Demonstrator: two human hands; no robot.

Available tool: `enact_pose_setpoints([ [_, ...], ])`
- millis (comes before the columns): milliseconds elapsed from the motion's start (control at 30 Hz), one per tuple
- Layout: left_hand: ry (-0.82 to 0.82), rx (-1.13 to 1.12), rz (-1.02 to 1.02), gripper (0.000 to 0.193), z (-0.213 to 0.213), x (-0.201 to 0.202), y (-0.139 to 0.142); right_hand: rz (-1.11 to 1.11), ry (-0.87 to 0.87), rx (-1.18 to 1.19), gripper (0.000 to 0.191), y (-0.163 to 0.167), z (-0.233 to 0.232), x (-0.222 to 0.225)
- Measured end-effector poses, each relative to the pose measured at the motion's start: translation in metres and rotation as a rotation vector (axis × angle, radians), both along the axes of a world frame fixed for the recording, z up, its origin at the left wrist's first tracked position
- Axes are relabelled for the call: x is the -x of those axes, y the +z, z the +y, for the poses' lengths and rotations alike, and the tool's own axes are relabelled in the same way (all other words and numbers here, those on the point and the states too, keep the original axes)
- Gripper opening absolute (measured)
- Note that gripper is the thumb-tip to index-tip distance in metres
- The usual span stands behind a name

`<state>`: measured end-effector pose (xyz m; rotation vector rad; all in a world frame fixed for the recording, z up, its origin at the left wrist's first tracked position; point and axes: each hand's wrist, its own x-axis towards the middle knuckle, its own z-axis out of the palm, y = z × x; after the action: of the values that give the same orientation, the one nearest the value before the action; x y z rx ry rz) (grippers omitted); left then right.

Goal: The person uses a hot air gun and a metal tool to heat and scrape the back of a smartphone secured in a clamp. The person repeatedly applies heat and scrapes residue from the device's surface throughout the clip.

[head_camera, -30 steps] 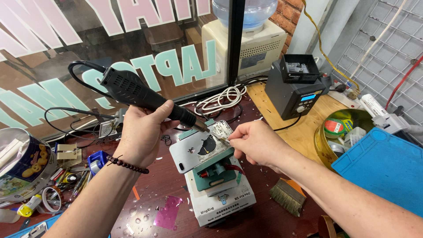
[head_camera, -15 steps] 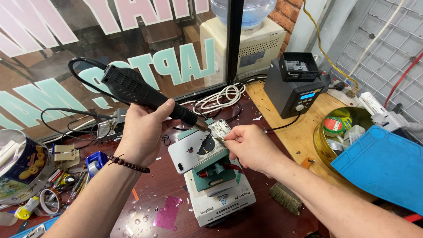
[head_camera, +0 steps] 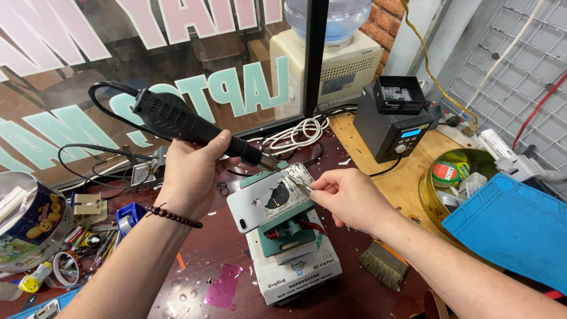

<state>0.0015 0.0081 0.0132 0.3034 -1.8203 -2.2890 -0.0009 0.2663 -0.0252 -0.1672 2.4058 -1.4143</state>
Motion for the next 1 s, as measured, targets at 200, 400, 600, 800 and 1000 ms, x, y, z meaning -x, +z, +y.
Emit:
enact_pose_setpoints([
  [200,0.001,0.007,-0.007,0.02,0.001,0.003,-0.005,-0.004,-0.004,-0.153,0.021,0.011,-0.012,0.009],
  [400,-0.011,0.045,-0.031,0.019,0.002,0.007,-0.004,0.036,0.021,-0.284,0.02,0.017,-0.021,0.013],
  [600,-0.008,0.047,-0.027,0.02,0.005,0.011,-0.006,0.095,-0.008,-0.159,0.018,-0.001,-0.015,0.011],
  [800,-0.034,-0.021,0.015,0.018,0.007,0.012,-0.006,-0.377,-0.131,0.385,0.015,-0.008,0.003,0.024],
  [1000,-0.07,-0.056,0.055,0.017,-0.019,0.016,-0.012,-0.092,-0.089,0.017,0.014,-0.01,-0.012,0.009],
])
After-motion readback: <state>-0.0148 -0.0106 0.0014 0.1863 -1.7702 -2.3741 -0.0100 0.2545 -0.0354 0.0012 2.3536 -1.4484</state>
